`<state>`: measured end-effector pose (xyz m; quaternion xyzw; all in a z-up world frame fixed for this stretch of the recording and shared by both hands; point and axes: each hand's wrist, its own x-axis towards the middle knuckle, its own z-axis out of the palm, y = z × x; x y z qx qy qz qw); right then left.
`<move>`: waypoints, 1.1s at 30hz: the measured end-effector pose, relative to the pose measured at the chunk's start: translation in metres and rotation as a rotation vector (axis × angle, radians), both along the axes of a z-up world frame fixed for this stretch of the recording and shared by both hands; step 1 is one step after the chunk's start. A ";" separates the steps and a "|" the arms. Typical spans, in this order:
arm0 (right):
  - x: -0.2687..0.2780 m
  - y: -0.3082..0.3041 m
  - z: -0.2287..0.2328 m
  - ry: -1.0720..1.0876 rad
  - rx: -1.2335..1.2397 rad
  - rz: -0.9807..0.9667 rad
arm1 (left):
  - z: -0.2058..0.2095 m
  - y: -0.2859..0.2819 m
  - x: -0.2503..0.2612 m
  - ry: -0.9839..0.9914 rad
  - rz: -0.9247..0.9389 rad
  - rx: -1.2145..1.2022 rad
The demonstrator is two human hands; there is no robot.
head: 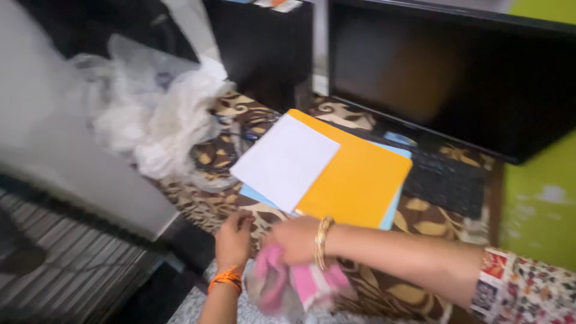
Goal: The person wipes the surfaces of yellow and blue folders with a pink cloth. They also briefly handle a small bottle and eyeglasses on a shelf before returning to wipe the folders and placing them on the shelf.
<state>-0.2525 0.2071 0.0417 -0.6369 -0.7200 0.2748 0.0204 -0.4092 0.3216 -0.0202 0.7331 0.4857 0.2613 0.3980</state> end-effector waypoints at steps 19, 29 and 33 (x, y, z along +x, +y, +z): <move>-0.058 0.152 -0.010 0.096 0.551 -0.217 | 0.038 0.126 -0.052 0.095 0.114 -0.090; -0.088 0.162 -0.032 0.219 0.214 -0.529 | 0.042 0.196 -0.051 -0.035 -0.312 -0.204; -0.092 0.190 0.001 0.636 0.724 -0.685 | 0.061 0.198 -0.036 -0.379 -0.251 -0.891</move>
